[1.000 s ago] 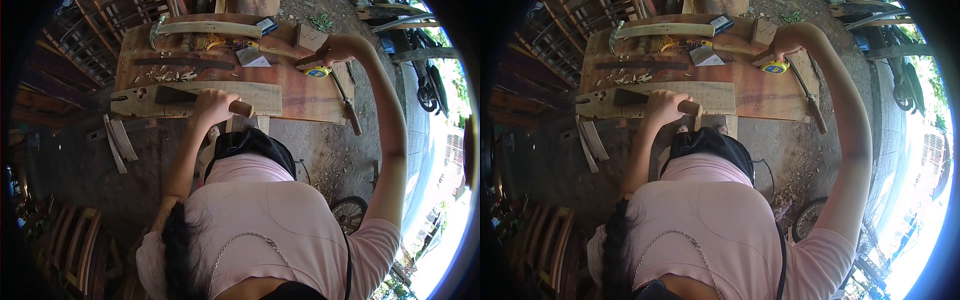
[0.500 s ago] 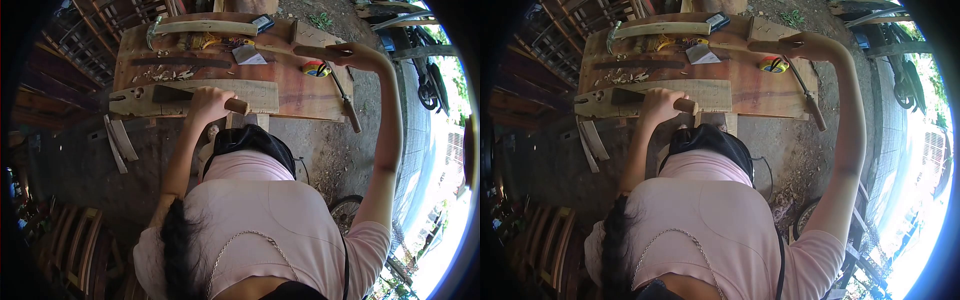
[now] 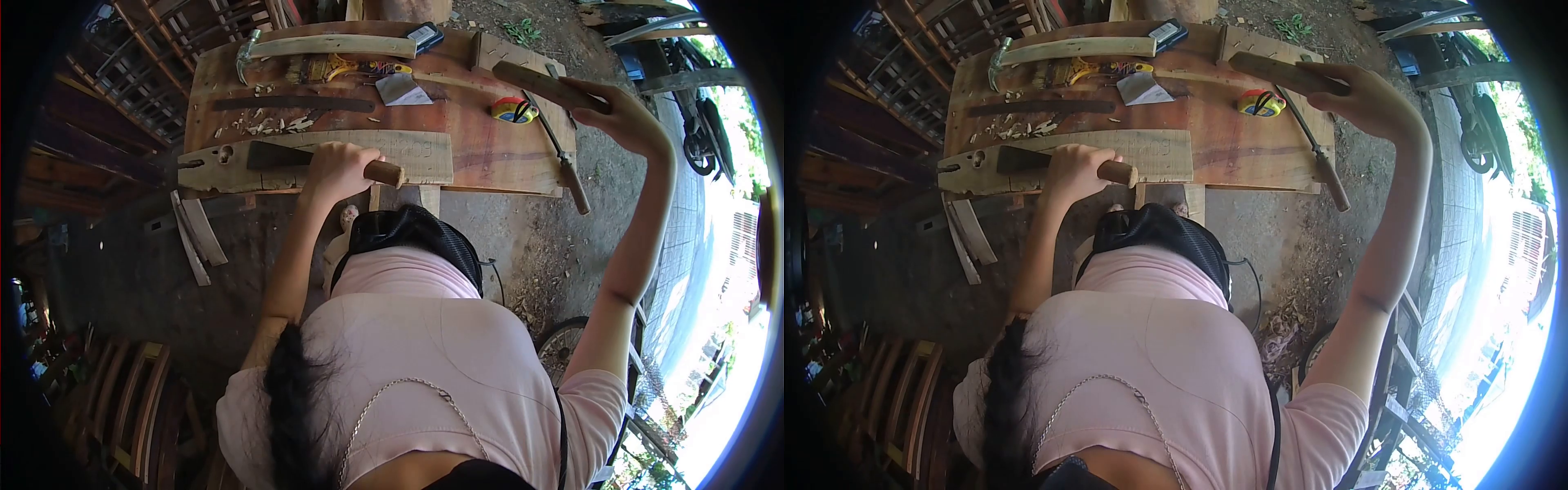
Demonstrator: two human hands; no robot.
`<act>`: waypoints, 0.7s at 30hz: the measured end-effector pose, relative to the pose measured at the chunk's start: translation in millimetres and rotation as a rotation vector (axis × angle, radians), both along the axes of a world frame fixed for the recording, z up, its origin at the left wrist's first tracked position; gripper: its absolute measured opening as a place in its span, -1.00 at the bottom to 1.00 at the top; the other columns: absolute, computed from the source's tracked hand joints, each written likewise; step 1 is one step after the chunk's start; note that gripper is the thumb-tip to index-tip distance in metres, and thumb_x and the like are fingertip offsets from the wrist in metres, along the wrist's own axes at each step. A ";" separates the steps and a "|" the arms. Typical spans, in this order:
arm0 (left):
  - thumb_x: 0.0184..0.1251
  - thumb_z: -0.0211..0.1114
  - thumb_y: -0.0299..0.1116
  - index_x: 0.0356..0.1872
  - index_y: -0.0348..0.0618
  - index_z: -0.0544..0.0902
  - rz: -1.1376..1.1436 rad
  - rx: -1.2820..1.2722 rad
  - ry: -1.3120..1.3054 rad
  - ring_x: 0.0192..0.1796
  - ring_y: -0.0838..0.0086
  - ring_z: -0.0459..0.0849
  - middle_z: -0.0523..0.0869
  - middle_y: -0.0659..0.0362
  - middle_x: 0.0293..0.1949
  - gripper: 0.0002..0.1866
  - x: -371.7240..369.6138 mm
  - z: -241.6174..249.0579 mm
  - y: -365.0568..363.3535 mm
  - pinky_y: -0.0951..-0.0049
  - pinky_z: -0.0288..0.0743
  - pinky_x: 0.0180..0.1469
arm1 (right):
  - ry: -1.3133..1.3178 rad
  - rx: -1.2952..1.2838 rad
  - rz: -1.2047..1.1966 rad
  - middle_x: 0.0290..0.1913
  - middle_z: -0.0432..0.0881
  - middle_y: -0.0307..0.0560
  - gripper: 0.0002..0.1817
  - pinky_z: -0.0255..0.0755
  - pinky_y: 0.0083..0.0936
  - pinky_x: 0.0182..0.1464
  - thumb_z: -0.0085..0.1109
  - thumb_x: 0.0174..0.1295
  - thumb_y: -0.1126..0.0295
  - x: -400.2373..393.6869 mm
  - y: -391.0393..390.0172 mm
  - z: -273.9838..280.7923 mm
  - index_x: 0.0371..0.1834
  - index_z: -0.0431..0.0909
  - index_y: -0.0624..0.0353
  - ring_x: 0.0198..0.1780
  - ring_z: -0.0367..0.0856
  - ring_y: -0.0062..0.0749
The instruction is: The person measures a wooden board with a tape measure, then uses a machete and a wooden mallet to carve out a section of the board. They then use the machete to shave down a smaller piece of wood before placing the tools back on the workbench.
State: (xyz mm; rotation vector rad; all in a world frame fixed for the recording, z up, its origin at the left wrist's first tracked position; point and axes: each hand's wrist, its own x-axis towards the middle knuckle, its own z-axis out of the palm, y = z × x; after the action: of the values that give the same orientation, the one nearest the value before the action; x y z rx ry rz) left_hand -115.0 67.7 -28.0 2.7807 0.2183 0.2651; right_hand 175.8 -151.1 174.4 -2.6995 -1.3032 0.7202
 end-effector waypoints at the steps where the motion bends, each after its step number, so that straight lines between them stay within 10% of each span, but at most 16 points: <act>1: -0.16 0.40 -0.23 -0.40 0.09 0.67 -0.002 0.002 0.001 -0.50 0.26 0.65 0.63 0.14 -0.61 -0.79 -0.1 0.5 -0.1 0.29 0.49 -0.42 | -0.010 0.013 0.022 -0.15 0.65 -0.01 -0.46 0.40 -0.47 0.01 0.16 0.02 0.19 -1.2 10.7 -4.6 0.16 0.45 -0.09 -0.11 0.62 -0.34; 7: -0.16 0.40 -0.25 -0.40 0.09 0.67 -0.026 -0.010 -0.047 -0.49 0.28 0.65 0.63 0.14 -0.60 -0.79 -1.8 4.7 -0.1 0.30 0.49 -0.42 | -0.008 -0.242 0.216 -0.19 0.66 0.00 -0.47 0.44 -0.44 -0.09 0.18 -0.08 0.25 3.9 131.4 -23.3 0.08 0.52 -0.04 -0.22 0.63 -0.30; 9: -0.17 0.39 -0.27 -0.40 0.09 0.67 0.002 -0.004 -0.007 -0.49 0.28 0.65 0.64 0.15 -0.60 -0.80 -0.8 3.3 -0.8 0.30 0.48 -0.42 | 0.072 -0.604 0.127 0.20 0.38 0.12 -0.34 0.37 -0.06 0.06 0.21 0.00 -0.04 19.8 186.9 -40.6 0.18 0.42 0.03 0.13 0.41 0.07; 12: -0.17 0.38 -0.29 -0.40 0.10 0.67 -0.007 -0.021 -0.023 -0.49 0.28 0.65 0.64 0.15 -0.59 -0.80 -2.2 1.8 0.0 0.31 0.48 -0.42 | 0.054 -0.686 0.190 0.20 0.37 0.15 -0.33 0.38 -0.10 0.06 0.19 0.01 -0.06 19.2 212.1 -42.4 0.19 0.42 0.03 0.15 0.41 0.02; 21: -0.33 0.39 -0.41 -0.38 0.09 0.66 0.007 -0.041 -0.012 -0.46 0.28 0.63 0.65 0.17 -0.56 -0.69 -3.5 -1.3 0.4 0.31 0.45 -0.41 | 0.040 -0.612 0.240 -0.24 0.57 0.01 -0.49 0.42 -0.20 -0.11 0.17 0.01 0.00 1.0 214.1 -22.6 -0.06 0.58 0.12 -0.20 0.51 -0.15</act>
State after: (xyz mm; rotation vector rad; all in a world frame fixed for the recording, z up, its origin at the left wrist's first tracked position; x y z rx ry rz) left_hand -118.5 68.1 -29.2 2.7374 0.2279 0.2762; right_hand 176.8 62.9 151.8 -2.9593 -1.6340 1.3939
